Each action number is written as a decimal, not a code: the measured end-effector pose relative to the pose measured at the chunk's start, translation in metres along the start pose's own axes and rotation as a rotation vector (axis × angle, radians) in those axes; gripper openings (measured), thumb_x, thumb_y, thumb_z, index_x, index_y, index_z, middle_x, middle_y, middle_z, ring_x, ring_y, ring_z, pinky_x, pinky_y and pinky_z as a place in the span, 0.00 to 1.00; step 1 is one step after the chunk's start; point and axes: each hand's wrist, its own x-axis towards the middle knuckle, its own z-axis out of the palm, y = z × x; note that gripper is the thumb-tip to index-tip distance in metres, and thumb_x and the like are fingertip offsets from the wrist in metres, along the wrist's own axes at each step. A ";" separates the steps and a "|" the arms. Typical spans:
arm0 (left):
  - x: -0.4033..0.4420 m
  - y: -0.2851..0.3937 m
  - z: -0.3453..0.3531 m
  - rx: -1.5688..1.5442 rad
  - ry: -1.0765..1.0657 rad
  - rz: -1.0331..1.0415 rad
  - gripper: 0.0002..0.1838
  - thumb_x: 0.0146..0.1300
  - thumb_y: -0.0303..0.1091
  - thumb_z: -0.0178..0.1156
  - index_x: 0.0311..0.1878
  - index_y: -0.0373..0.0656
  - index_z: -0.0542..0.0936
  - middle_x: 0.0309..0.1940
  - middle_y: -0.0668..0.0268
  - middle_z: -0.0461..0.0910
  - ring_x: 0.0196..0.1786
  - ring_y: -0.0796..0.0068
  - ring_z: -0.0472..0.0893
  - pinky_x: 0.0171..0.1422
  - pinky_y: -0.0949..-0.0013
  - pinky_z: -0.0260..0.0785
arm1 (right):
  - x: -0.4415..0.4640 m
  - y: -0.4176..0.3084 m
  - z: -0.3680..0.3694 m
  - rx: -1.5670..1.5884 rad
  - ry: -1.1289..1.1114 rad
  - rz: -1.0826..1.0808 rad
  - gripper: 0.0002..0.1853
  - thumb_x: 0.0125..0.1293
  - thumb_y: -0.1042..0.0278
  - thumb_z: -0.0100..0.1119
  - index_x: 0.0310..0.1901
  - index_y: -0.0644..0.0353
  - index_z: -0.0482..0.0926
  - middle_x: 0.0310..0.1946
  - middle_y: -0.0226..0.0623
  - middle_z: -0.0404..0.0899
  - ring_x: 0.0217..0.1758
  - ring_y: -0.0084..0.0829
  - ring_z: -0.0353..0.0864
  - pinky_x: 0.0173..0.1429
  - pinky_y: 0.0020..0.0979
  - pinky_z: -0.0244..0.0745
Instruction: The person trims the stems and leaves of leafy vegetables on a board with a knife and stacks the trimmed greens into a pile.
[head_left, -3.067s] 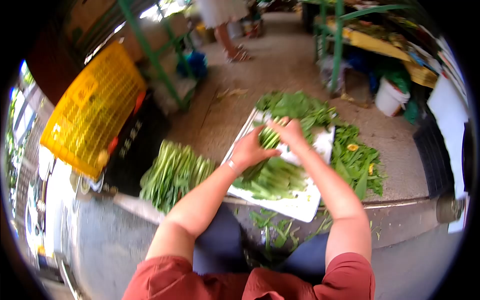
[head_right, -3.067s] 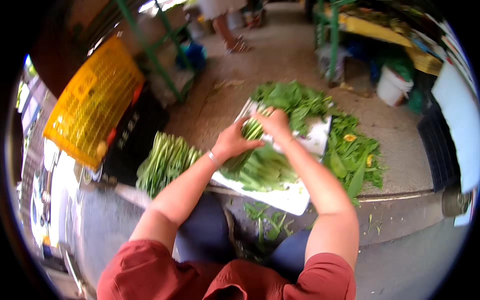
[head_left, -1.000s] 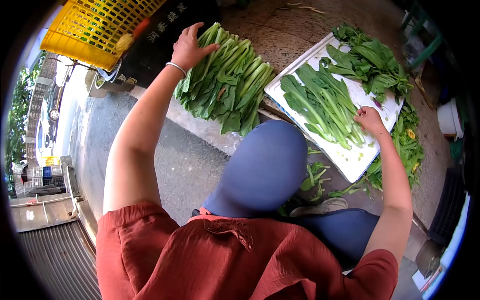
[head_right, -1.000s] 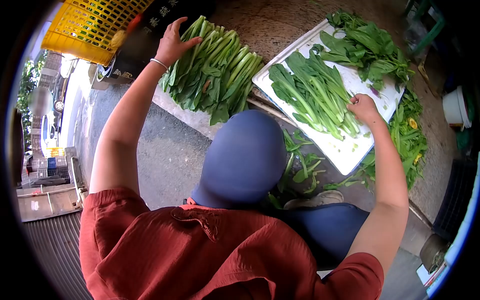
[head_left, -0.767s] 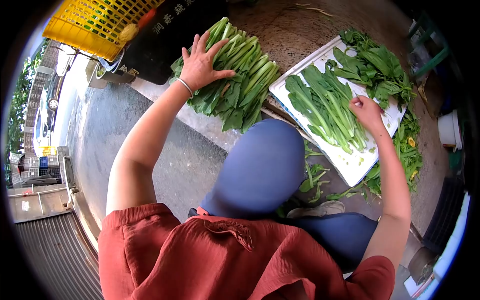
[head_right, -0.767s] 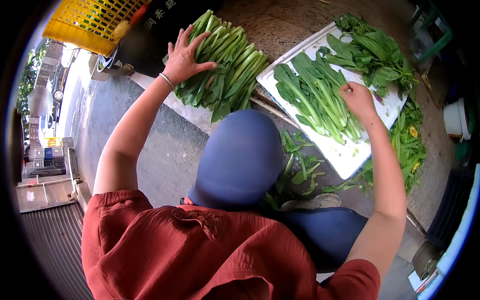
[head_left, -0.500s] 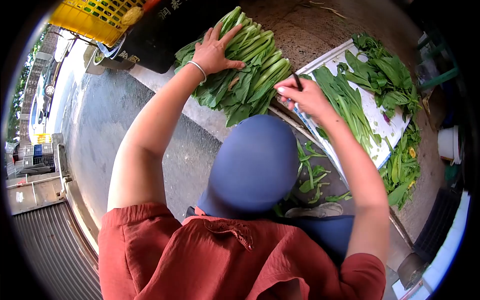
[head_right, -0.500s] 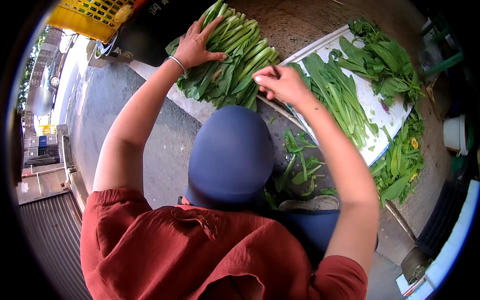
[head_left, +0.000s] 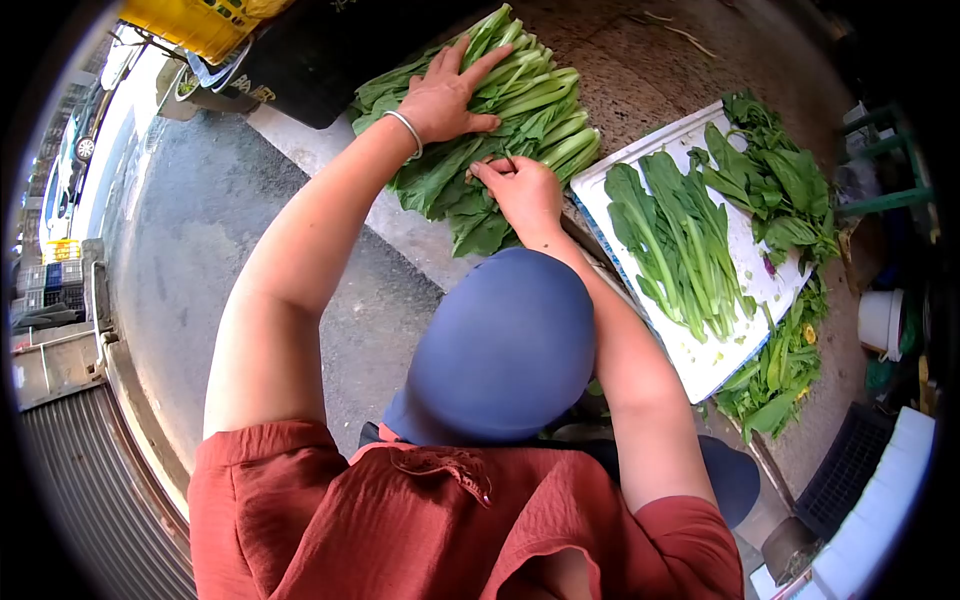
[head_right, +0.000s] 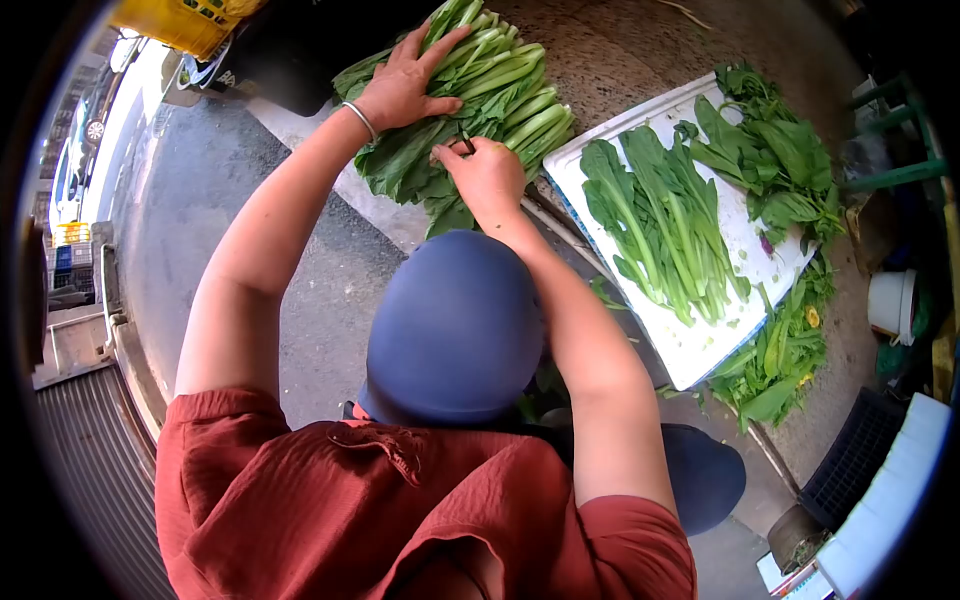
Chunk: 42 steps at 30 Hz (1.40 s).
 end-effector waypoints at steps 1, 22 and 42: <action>0.001 0.000 0.001 -0.023 0.004 0.001 0.51 0.44 0.50 0.68 0.67 0.78 0.45 0.69 0.51 0.42 0.70 0.44 0.46 0.63 0.37 0.51 | 0.003 0.000 0.003 0.001 0.012 0.011 0.16 0.47 0.51 0.66 0.23 0.56 0.80 0.16 0.38 0.77 0.22 0.42 0.77 0.29 0.36 0.71; -0.004 0.015 0.000 0.057 -0.060 -0.078 0.50 0.45 0.58 0.64 0.68 0.77 0.42 0.70 0.51 0.36 0.70 0.43 0.40 0.64 0.33 0.45 | 0.009 0.003 0.009 0.349 -0.099 0.165 0.08 0.51 0.65 0.63 0.28 0.60 0.79 0.17 0.31 0.79 0.18 0.22 0.75 0.24 0.25 0.69; -0.001 0.008 0.007 0.041 -0.004 -0.079 0.52 0.44 0.54 0.67 0.68 0.75 0.43 0.69 0.50 0.37 0.70 0.43 0.41 0.64 0.35 0.47 | -0.031 0.034 -0.099 0.035 -0.783 0.013 0.08 0.49 0.68 0.63 0.26 0.63 0.78 0.22 0.30 0.78 0.26 0.17 0.75 0.33 0.21 0.72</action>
